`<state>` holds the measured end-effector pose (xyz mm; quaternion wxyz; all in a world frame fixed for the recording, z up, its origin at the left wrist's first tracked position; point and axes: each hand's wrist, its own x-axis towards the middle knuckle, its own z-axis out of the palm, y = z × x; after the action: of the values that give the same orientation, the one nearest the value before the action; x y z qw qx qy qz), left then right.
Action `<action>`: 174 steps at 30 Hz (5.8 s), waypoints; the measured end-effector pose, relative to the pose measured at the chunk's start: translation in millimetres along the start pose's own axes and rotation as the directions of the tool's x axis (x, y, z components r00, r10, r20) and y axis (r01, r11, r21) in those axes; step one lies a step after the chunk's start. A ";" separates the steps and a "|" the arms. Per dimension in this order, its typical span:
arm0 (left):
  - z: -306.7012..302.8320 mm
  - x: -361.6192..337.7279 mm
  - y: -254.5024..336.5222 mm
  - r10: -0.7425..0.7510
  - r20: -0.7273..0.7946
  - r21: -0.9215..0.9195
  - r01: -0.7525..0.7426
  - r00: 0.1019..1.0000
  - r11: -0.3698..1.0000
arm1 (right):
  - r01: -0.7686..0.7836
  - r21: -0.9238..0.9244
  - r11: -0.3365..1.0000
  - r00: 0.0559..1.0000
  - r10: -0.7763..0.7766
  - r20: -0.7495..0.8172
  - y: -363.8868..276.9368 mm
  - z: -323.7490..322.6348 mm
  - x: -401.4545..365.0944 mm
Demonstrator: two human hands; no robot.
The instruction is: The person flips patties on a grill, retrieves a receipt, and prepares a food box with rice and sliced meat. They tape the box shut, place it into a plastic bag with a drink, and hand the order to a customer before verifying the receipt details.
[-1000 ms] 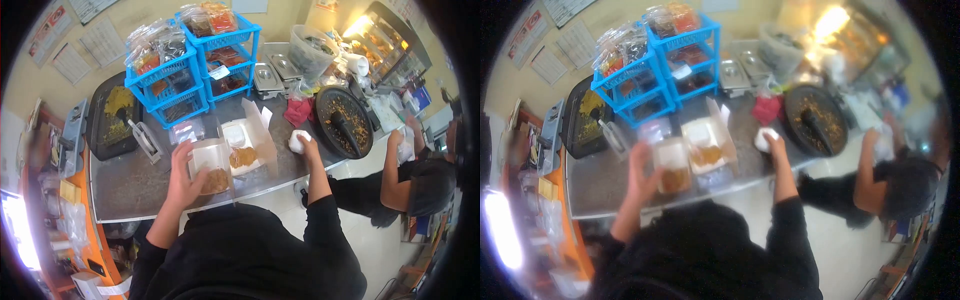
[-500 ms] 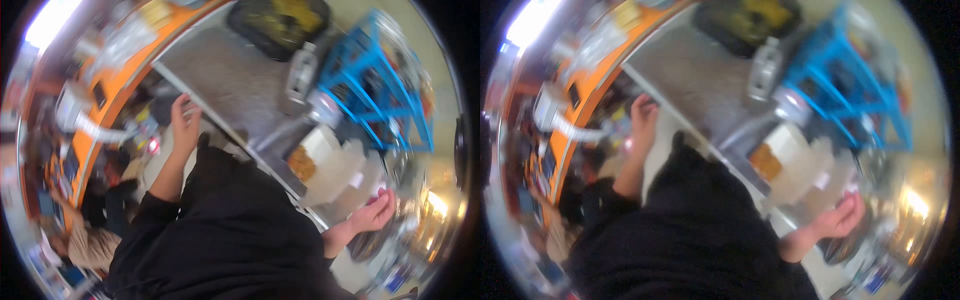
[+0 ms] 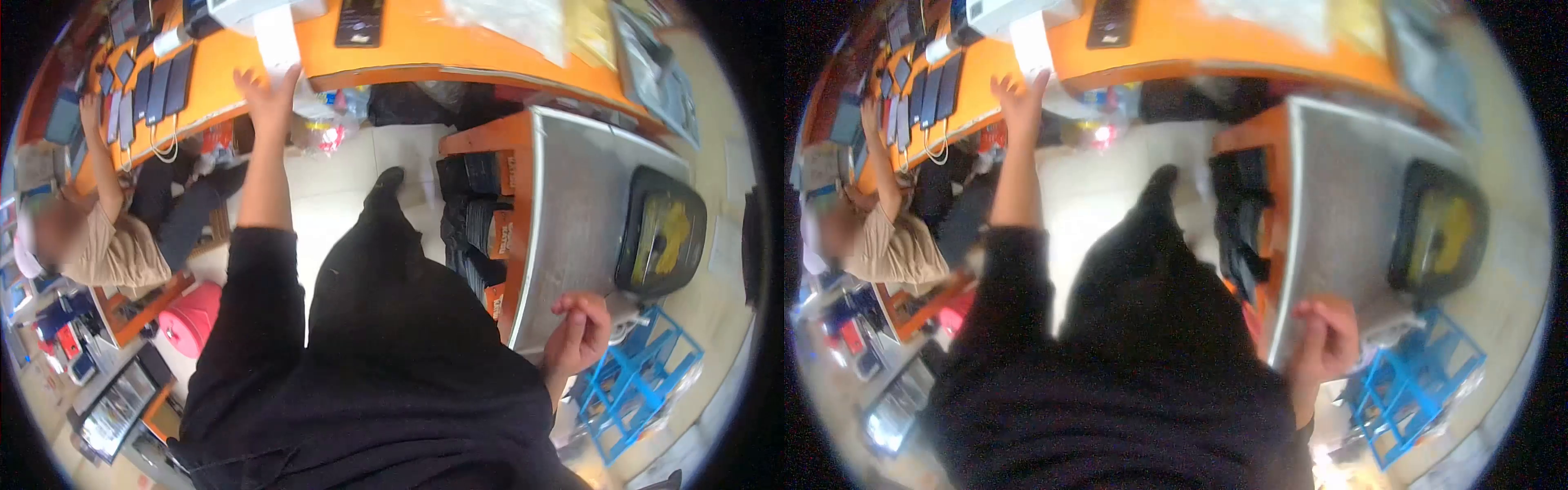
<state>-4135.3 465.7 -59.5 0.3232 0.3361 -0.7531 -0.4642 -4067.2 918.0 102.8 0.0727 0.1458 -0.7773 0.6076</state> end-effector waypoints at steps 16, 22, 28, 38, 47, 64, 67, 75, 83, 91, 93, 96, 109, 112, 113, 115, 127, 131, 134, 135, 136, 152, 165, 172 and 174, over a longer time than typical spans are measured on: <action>-56.6 29.0 98.4 -0.076 0.625 -0.653 0.573 0.777 0.495 | -0.552 -0.012 0.834 0.608 0.412 0.679 -12.8 290.2 171.0; -61.3 45.1 116.4 -0.157 0.613 -0.675 0.616 0.774 0.406 | -0.576 0.189 0.795 0.649 0.305 0.697 -41.0 276.9 166.0; -65.5 38.5 138.4 -0.050 0.693 -0.618 0.628 0.720 0.473 | -0.467 0.197 0.862 0.721 0.242 0.649 -54.6 267.7 167.0; -68.0 17.3 149.0 -0.092 0.729 -0.562 0.670 0.679 0.485 | -0.099 -0.084 0.992 0.756 0.130 0.641 -68.6 249.0 159.1; -61.9 15.9 150.5 -0.124 0.875 -0.443 0.878 0.468 0.182 | 0.141 -0.158 0.977 0.791 -0.015 0.612 -61.5 239.5 156.3; -43.9 16.3 135.4 -0.270 0.893 -0.269 0.908 0.360 0.323 | 0.240 -0.058 0.969 0.888 -0.196 0.416 -32.5 239.8 122.3; -32.2 20.0 100.2 -0.415 0.756 -0.215 0.791 0.506 0.572 | 0.314 0.041 0.949 0.829 -0.295 0.476 -36.1 214.3 112.5; -55.0 -35.9 101.5 -0.293 0.928 0.361 -0.753 0.230 0.550 | -0.161 0.922 0.352 0.913 0.408 0.003 -62.6 71.2 -37.1; -30.5 -311.0 170.8 -0.176 0.757 -0.510 -0.737 -0.630 0.444 | 0.224 0.718 0.659 0.574 0.506 -0.643 -140.1 46.1 -339.2; -176.5 -585.5 165.7 -0.315 0.022 -0.978 -0.085 -0.949 0.189 | 0.342 0.405 0.848 -0.048 0.446 -0.894 -206.3 95.0 -580.6; -193.1 -622.6 152.7 -0.247 -0.093 -0.959 0.021 -0.964 0.281 | 0.378 0.371 0.848 -0.139 0.448 -0.883 -188.0 88.7 -624.2; -186.8 -681.9 134.8 -0.427 -0.173 -0.952 0.039 -0.888 0.303 | 0.486 0.343 0.804 -0.237 0.499 -0.834 -154.7 68.9 -687.9; -258.5 -1039.1 173.0 -0.391 -0.361 -0.932 0.345 -0.847 0.115 | 0.399 -0.094 0.912 -0.735 0.257 -0.628 -211.5 -31.8 -945.7; -321.7 -1099.4 190.2 -0.417 -0.452 -0.878 0.477 -0.788 0.051 | 0.166 -0.202 0.965 -0.838 0.030 -0.545 -256.2 -51.0 -987.8; -343.1 -1118.0 190.3 -0.450 -0.474 -0.866 0.493 -0.757 0.084 | 0.057 -0.242 0.969 -0.864 -0.073 -0.498 -275.6 -59.4 -995.4; -388.7 -1147.6 195.6 -0.506 -0.493 -0.865 0.461 -0.708 0.198 | -0.197 -0.380 0.904 -0.815 -0.366 -0.450 -325.4 -78.4 -1011.9; -535.2 -1292.7 143.6 -0.582 -0.309 -0.950 0.225 -0.752 0.215 | -0.076 -0.987 0.142 0.185 -0.971 -0.154 -524.4 -82.4 -1137.5; -574.7 -1339.6 131.7 -0.508 -0.389 -0.921 0.302 -0.769 0.247 | -0.099 -0.957 0.274 0.130 -0.949 -0.286 -531.0 -92.5 -1195.5; -617.0 -1388.9 135.4 -0.588 -0.407 -0.888 0.151 -0.699 0.434 | -0.360 -0.869 0.338 0.119 -0.908 -0.403 -543.5 -134.8 -1254.0; -623.6 -1409.7 128.6 -0.546 -0.445 -0.874 0.211 -0.710 0.438 | -0.406 -0.840 0.361 0.063 -0.906 -0.420 -539.0 -147.8 -1271.3; -629.5 -1433.7 119.8 -0.505 -0.483 -0.858 0.273 -0.715 0.435 | -0.448 -0.806 0.386 0.007 -0.900 -0.435 -534.7 -161.1 -1288.8; -839.1 -1700.8 127.5 -0.183 -0.874 -0.461 0.653 -0.450 0.600 | -0.762 -0.140 0.632 -0.595 -0.769 -0.234 -450.7 -199.9 -1541.7; -765.2 -1578.5 60.8 0.069 -0.165 -0.499 0.144 -0.984 0.854 | -0.728 -0.414 0.546 0.031 -0.577 -0.816 -449.8 -283.3 -1635.6; -748.4 -1480.5 59.8 0.104 0.233 0.024 0.112 -0.967 0.993 | -0.458 -0.559 0.691 0.160 -0.554 -0.817 -414.9 -303.7 -1554.6; -740.6 -1462.1 53.5 0.232 0.226 -0.069 0.222 -0.946 0.973 | -0.384 -0.544 0.746 0.228 -0.494 -0.839 -404.1 -293.5 -1527.0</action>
<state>-2728.3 1305.9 0.8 -0.6564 -0.4718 -0.3605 -0.4654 -2512.9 1324.2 106.4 0.6082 -0.2699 -0.7078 0.2374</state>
